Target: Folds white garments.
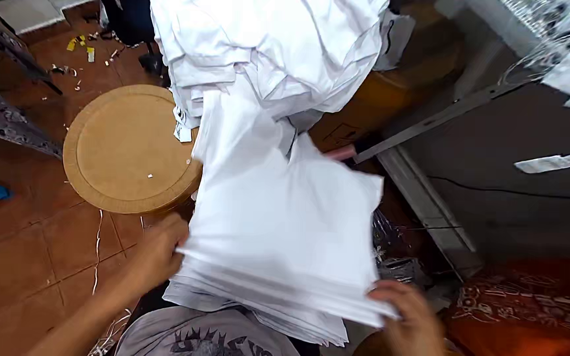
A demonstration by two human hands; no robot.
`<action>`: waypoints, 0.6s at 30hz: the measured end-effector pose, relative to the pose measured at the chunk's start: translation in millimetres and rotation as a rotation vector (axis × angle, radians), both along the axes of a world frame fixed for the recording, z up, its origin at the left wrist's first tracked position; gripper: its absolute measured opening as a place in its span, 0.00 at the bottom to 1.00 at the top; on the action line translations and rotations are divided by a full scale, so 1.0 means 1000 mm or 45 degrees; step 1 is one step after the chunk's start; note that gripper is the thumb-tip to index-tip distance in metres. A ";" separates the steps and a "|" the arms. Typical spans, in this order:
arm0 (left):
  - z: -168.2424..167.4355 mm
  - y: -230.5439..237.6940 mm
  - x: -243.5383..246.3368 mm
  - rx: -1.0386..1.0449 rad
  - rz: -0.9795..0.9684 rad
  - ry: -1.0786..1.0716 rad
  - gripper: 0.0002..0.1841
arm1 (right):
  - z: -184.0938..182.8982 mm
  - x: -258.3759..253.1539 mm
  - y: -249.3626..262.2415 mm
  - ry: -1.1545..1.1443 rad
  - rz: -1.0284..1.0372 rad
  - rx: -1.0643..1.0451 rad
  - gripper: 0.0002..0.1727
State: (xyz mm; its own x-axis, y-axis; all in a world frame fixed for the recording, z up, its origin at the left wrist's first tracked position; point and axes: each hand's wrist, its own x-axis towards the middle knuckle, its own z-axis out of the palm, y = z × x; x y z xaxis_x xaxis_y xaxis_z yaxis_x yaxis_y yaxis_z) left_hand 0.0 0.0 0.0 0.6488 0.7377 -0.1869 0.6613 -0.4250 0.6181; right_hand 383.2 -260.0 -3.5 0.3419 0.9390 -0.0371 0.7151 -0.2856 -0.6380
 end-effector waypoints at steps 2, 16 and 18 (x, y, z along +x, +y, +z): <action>-0.038 -0.028 -0.018 -0.180 0.085 0.041 0.04 | -0.039 -0.034 -0.023 0.139 -0.087 -0.111 0.09; -0.040 -0.002 -0.003 -1.158 0.574 0.044 0.28 | -0.053 -0.059 0.027 1.141 -1.007 -0.614 0.18; -0.059 -0.008 0.008 -0.977 0.625 0.175 0.35 | -0.048 -0.058 0.032 1.216 -0.955 -0.757 0.21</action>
